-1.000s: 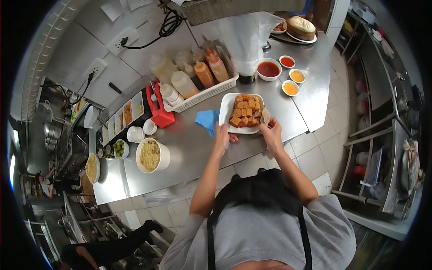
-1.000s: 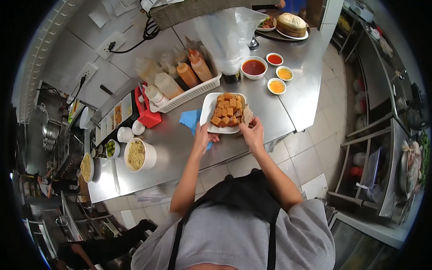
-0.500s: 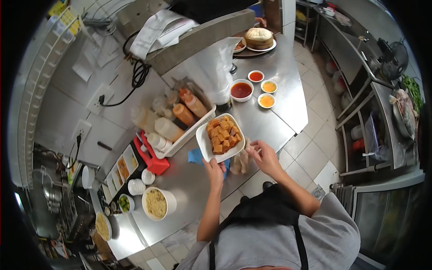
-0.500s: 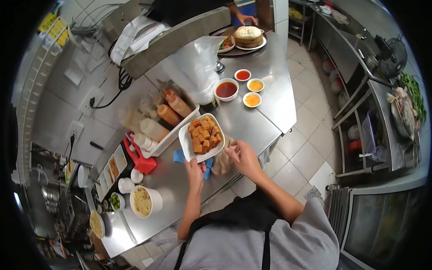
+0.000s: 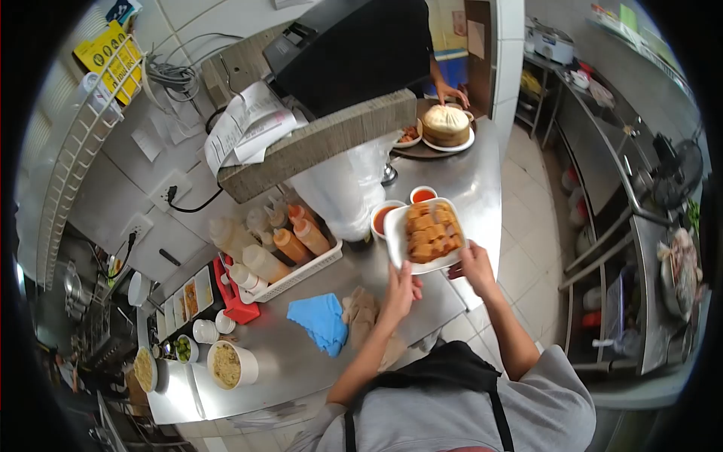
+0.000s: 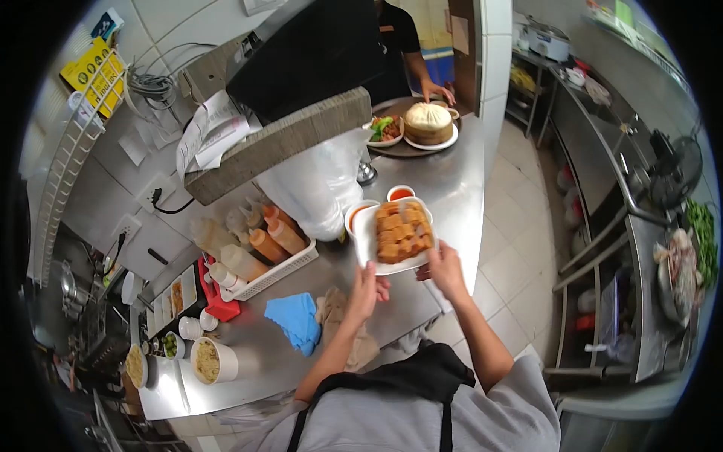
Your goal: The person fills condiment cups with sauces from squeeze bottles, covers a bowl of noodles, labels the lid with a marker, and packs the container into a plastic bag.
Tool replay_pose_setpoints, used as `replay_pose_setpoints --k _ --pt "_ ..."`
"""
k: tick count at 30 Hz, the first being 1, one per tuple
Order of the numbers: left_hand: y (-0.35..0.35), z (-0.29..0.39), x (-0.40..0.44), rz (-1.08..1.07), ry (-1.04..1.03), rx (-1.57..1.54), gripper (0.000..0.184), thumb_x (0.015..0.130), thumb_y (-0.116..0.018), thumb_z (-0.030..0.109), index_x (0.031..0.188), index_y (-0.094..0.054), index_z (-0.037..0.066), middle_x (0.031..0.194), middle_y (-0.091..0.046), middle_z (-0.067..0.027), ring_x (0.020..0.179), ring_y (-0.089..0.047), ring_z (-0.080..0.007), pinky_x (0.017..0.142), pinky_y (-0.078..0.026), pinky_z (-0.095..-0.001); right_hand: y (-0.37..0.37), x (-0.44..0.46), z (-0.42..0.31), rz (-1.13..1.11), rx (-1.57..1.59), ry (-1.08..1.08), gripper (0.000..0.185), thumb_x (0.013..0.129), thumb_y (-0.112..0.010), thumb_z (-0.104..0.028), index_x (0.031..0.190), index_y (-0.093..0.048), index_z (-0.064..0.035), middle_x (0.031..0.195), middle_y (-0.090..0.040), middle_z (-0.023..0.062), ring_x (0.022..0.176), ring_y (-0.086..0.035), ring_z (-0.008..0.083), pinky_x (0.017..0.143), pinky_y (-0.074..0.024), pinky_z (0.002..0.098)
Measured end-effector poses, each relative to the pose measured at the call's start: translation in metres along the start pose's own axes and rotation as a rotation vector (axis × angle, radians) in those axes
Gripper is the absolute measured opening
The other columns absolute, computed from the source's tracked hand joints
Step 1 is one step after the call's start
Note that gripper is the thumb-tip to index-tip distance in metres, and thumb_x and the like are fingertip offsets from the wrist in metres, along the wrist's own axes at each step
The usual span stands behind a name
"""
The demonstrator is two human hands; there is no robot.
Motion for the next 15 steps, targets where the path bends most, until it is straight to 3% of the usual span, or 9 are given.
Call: replay_pose_setpoints --k 2,5,7,9,12,15 --pt "-0.018 0.012 0.011 -0.004 -0.046 0.145 0.068 0.095 -0.040 0.036 0.142 -0.001 0.007 0.070 -0.054 -0.0046 0.053 -0.048 -0.0104 0.050 -0.042 -0.0253 0.039 0.033 -0.013 0.047 -0.011 0.038 0.028 0.087 -0.036 -0.010 0.104 -0.048 0.0090 0.067 -0.058 0.0154 0.051 -0.060 0.0201 0.047 -0.0540 0.0314" --pt "-0.018 0.031 -0.010 -0.010 -0.175 0.301 0.056 0.094 -0.044 0.032 0.139 -0.020 0.008 0.067 -0.054 -0.0043 0.053 -0.049 -0.0109 0.051 -0.042 -0.0261 0.097 0.084 -0.007 0.145 -0.079 0.060 0.029 0.088 -0.037 -0.012 0.103 -0.046 0.0104 0.064 -0.057 0.0153 0.047 -0.058 0.0197 0.045 -0.0542 0.0325" --pt "-0.001 0.008 -0.029 0.058 -0.143 0.417 0.043 0.092 -0.048 0.026 0.129 -0.040 0.007 0.065 -0.054 -0.0050 0.055 -0.051 -0.0118 0.052 -0.041 -0.0278 0.122 0.112 -0.004 0.210 -0.068 0.075 0.028 0.087 -0.034 -0.013 0.099 -0.047 0.0094 0.067 -0.057 0.0151 0.049 -0.058 0.0203 0.048 -0.0536 0.0318" --pt "0.014 0.005 -0.062 0.167 -0.056 0.614 0.034 0.088 -0.054 0.021 0.118 -0.049 0.005 0.063 -0.054 -0.0055 0.056 -0.052 -0.0134 0.054 -0.043 -0.0287 0.139 0.136 0.010 0.247 -0.081 0.056 0.028 0.087 -0.035 -0.013 0.098 -0.047 0.0095 0.068 -0.057 0.0153 0.050 -0.058 0.0203 0.047 -0.0528 0.0315" --pt "0.055 -0.036 -0.094 0.361 -0.043 0.647 0.032 0.085 -0.058 0.016 0.114 -0.052 0.004 0.066 -0.056 -0.0055 0.057 -0.053 -0.0153 0.058 -0.045 -0.0282 0.156 0.171 0.034 0.304 -0.029 0.047 0.026 0.086 -0.038 -0.012 0.096 -0.047 0.0097 0.066 -0.057 0.0152 0.047 -0.057 0.0202 0.044 -0.0510 0.0314" --pt "0.085 -0.024 -0.107 0.558 -0.110 0.712 0.031 0.083 -0.059 0.011 0.113 -0.052 0.004 0.071 -0.058 -0.0065 0.060 -0.055 -0.0161 0.061 -0.046 -0.0275 0.156 0.187 0.054 0.316 0.035 0.012 0.027 0.087 -0.042 -0.016 0.096 -0.048 0.0095 0.065 -0.057 0.0140 0.047 -0.056 0.0198 0.043 -0.0503 0.0311"
Point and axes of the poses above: each hand's wrist, its own x-axis towards the middle knuckle, its own y-axis out of the back of the hand, z = x × y, the point moved 10 cm from there along x, towards the middle knuckle
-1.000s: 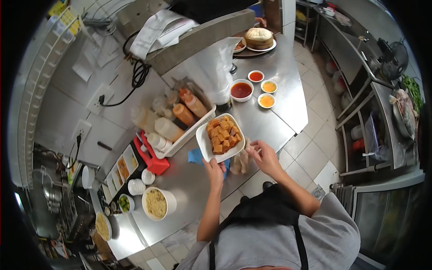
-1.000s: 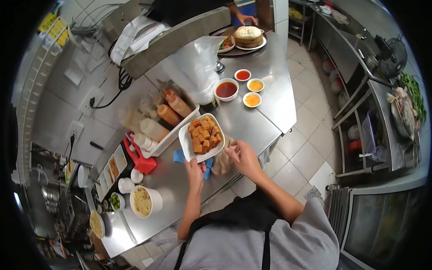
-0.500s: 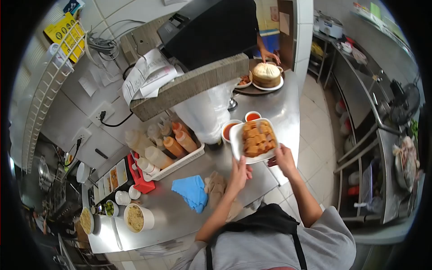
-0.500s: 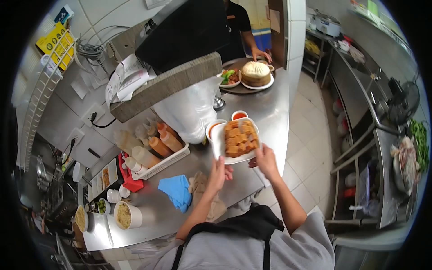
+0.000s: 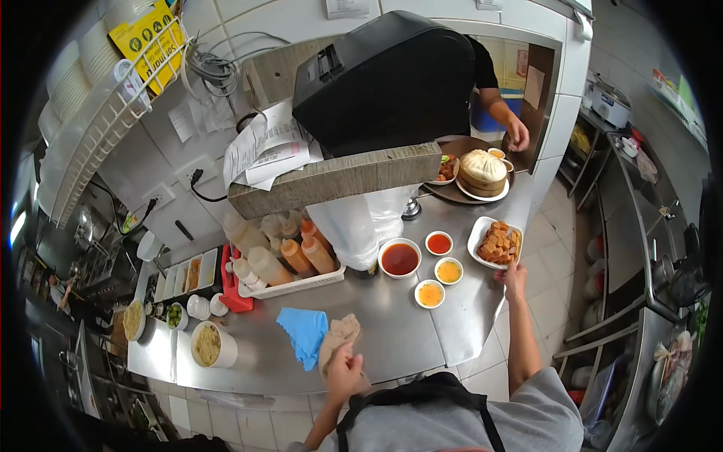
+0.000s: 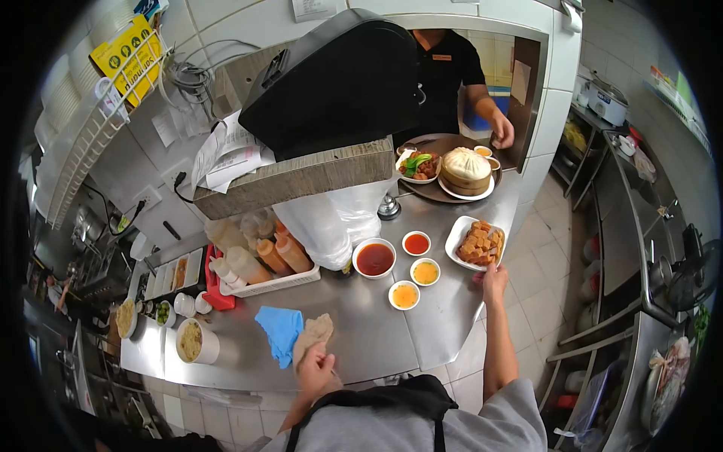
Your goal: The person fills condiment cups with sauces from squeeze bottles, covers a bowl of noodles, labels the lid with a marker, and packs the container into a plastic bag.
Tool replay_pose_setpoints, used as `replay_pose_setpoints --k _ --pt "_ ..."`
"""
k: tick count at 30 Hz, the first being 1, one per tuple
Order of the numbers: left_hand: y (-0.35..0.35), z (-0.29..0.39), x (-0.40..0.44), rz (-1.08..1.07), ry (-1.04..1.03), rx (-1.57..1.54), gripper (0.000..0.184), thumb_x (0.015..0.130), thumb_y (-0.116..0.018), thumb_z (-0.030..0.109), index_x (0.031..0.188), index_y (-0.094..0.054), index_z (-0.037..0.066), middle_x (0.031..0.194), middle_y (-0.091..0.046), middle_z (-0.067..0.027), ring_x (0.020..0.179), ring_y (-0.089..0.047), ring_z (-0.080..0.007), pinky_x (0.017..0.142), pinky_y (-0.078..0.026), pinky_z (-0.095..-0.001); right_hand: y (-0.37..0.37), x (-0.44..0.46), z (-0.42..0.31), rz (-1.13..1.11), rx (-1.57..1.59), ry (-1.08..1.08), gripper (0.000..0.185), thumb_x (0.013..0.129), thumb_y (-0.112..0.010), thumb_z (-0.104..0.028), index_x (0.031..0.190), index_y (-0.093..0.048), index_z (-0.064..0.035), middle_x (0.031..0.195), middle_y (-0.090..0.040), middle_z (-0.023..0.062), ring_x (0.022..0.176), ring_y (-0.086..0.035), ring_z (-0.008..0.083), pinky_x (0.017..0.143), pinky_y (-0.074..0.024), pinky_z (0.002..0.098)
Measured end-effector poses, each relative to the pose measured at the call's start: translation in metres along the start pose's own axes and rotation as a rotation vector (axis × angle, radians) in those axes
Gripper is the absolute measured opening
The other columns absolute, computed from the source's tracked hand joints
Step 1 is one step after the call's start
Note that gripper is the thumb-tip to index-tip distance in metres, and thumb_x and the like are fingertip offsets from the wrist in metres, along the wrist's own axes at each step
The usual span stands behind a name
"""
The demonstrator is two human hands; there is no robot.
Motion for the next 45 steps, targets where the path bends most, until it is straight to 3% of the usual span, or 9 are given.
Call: replay_pose_setpoints --k 5,9,15,20,25,29,32,36,45 --pt "0.022 -0.021 0.016 0.089 -0.016 -0.211 0.032 0.084 -0.056 0.008 0.115 -0.052 0.003 0.075 -0.059 -0.0050 0.066 -0.055 -0.0131 0.062 -0.046 -0.0268 0.007 -0.010 -0.030 -0.094 -0.343 -0.001 0.034 0.087 -0.054 -0.029 0.087 -0.058 0.0049 0.055 -0.054 0.0063 0.043 -0.052 0.0131 0.037 -0.0435 0.0269" --pt "0.060 -0.035 0.008 0.203 0.049 -0.274 0.032 0.086 -0.054 0.009 0.118 -0.051 0.003 0.074 -0.058 -0.0028 0.066 -0.053 -0.0101 0.061 -0.045 -0.0251 -0.030 -0.030 -0.256 0.028 -0.608 0.841 0.029 0.084 -0.059 -0.024 0.076 -0.064 0.0029 0.049 -0.051 0.0098 0.042 -0.046 0.0114 0.044 -0.0386 0.0303" --pt "0.162 0.018 -0.019 0.471 0.115 -0.165 0.024 0.087 -0.051 0.008 0.109 -0.058 0.002 0.071 -0.056 -0.0022 0.059 -0.050 -0.0071 0.054 -0.042 -0.0206 -0.247 -0.080 -0.516 0.032 -0.770 1.876 0.021 0.082 -0.057 -0.021 0.101 -0.063 -0.0145 0.133 -0.040 0.0091 0.106 -0.050 0.0287 0.083 -0.0456 0.0375" --pt "0.241 0.105 -0.031 0.704 -0.213 0.096 0.019 0.086 -0.049 0.005 0.102 -0.058 -0.003 0.066 -0.056 -0.0056 0.055 -0.051 -0.0100 0.054 -0.042 -0.0215 -0.371 -0.033 -0.569 -0.119 -1.160 1.653 0.036 0.086 -0.052 -0.031 0.118 -0.055 -0.0153 0.141 -0.031 -0.0013 0.113 -0.047 0.0299 0.090 -0.0431 0.0403" --pt "0.272 0.194 -0.017 0.881 -0.576 0.084 0.016 0.087 -0.049 0.004 0.098 -0.054 -0.005 0.068 -0.059 -0.0097 0.055 -0.052 -0.0118 0.053 -0.042 -0.0218 -0.353 -0.050 -0.589 -0.248 -0.681 1.766 0.041 0.088 -0.054 -0.026 0.118 -0.051 0.0017 0.129 -0.046 0.0122 0.114 -0.047 0.0307 0.095 -0.0381 0.0356" --pt "0.278 0.303 0.039 0.746 -0.851 -0.192 0.019 0.089 -0.046 0.014 0.096 -0.049 -0.003 0.082 -0.056 -0.0110 0.075 -0.053 -0.0138 0.063 -0.045 -0.0267 -0.247 -0.268 -0.563 0.132 -0.532 2.426 0.044 0.081 -0.062 -0.020 0.122 -0.052 -0.0067 0.122 -0.054 0.0069 0.103 -0.054 0.0257 0.084 -0.0448 0.0346" --pt "0.264 0.382 0.094 0.542 -1.082 -0.559 0.028 0.087 -0.049 0.017 0.110 -0.048 0.001 0.101 -0.057 -0.0141 0.094 -0.052 -0.0165 0.078 -0.042 -0.0277 -0.230 -0.368 -0.508 -0.314 -0.541 2.577 0.051 0.071 -0.068 -0.013 0.120 -0.054 -0.0070 0.119 -0.056 0.0017 0.090 -0.056 0.0207 0.072 -0.0480 0.0311" --pt "0.273 0.399 0.134 0.621 -0.913 -0.307 0.038 0.091 -0.047 0.020 0.122 -0.030 0.005 0.106 -0.056 -0.0177 0.100 -0.054 -0.0179 0.088 -0.040 -0.0285 -0.233 -0.399 -0.470 -0.413 -0.623 2.568 0.052 0.064 -0.070 -0.013 0.114 -0.059 -0.0107 0.128 -0.049 0.0009 0.085 -0.054 0.0174 0.066 -0.0507 0.0269" --pt "0.266 0.353 0.256 0.336 -0.501 0.046 0.032 0.086 -0.058 0.030 0.110 -0.062 0.010 0.088 -0.061 0.0024 0.075 -0.052 -0.0070 0.065 -0.043 -0.0251 -0.154 -0.314 -0.518 -0.168 -0.773 2.228 0.030 0.085 -0.056 -0.010 0.115 -0.060 -0.0118 0.128 -0.050 0.0064 0.102 -0.055 0.0208 0.083 -0.0484 0.0345"
Point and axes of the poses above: each hand's wrist, its own x-axis towards the middle knuckle, its own y-axis out of the back of the hand, z = x × y, the point moved 10 cm from there along x, towards the middle knuckle
